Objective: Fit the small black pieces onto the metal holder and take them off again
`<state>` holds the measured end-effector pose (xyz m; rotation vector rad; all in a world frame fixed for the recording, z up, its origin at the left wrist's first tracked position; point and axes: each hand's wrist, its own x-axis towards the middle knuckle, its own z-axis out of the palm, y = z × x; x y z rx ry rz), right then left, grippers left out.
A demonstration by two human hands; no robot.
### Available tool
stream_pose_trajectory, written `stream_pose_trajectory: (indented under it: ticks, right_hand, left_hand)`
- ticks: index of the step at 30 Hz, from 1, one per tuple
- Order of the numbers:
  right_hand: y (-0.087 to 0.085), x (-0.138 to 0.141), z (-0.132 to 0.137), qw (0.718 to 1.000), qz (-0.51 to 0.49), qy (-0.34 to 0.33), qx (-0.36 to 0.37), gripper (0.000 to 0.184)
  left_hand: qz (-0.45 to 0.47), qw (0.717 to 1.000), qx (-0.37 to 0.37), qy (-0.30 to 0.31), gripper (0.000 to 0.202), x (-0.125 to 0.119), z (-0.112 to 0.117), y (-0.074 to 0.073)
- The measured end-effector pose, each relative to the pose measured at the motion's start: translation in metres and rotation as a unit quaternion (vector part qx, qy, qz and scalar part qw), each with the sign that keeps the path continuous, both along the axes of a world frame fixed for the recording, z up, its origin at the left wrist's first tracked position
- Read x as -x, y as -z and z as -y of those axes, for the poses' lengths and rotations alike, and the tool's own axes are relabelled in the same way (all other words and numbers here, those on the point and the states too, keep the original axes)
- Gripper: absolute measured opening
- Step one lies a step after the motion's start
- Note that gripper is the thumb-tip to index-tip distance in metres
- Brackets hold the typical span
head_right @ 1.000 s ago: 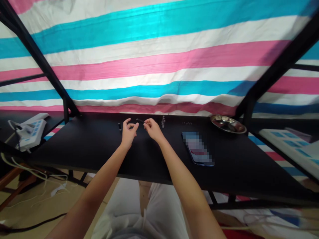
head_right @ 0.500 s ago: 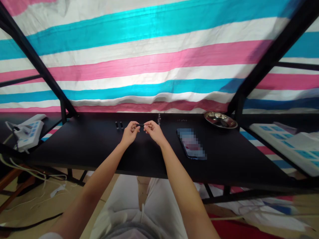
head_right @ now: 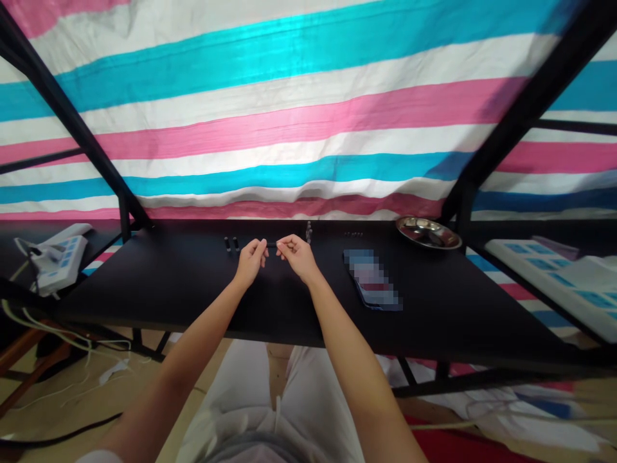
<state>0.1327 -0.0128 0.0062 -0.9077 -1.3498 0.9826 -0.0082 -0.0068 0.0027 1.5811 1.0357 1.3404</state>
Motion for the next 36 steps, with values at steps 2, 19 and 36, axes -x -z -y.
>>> stream_pose_trajectory:
  ticks: [2,19,36]
  right_hand:
    - [0.001,0.0,-0.001,1.0,0.001,0.006,-0.006,0.035]
    - [0.007,-0.008,-0.008,1.0,-0.003,0.022,0.014,0.036]
    - [0.007,-0.007,-0.007,0.998,-0.033,-0.014,0.051,0.036]
  left_hand:
    - [0.028,0.999,0.021,0.001,0.04,-0.001,-0.002,0.001]
    - [0.052,0.997,-0.002,-0.061,0.029,0.005,-0.009,-0.001]
    - [-0.081,0.996,-0.034,-0.015,0.023,0.001,-0.007,0.008]
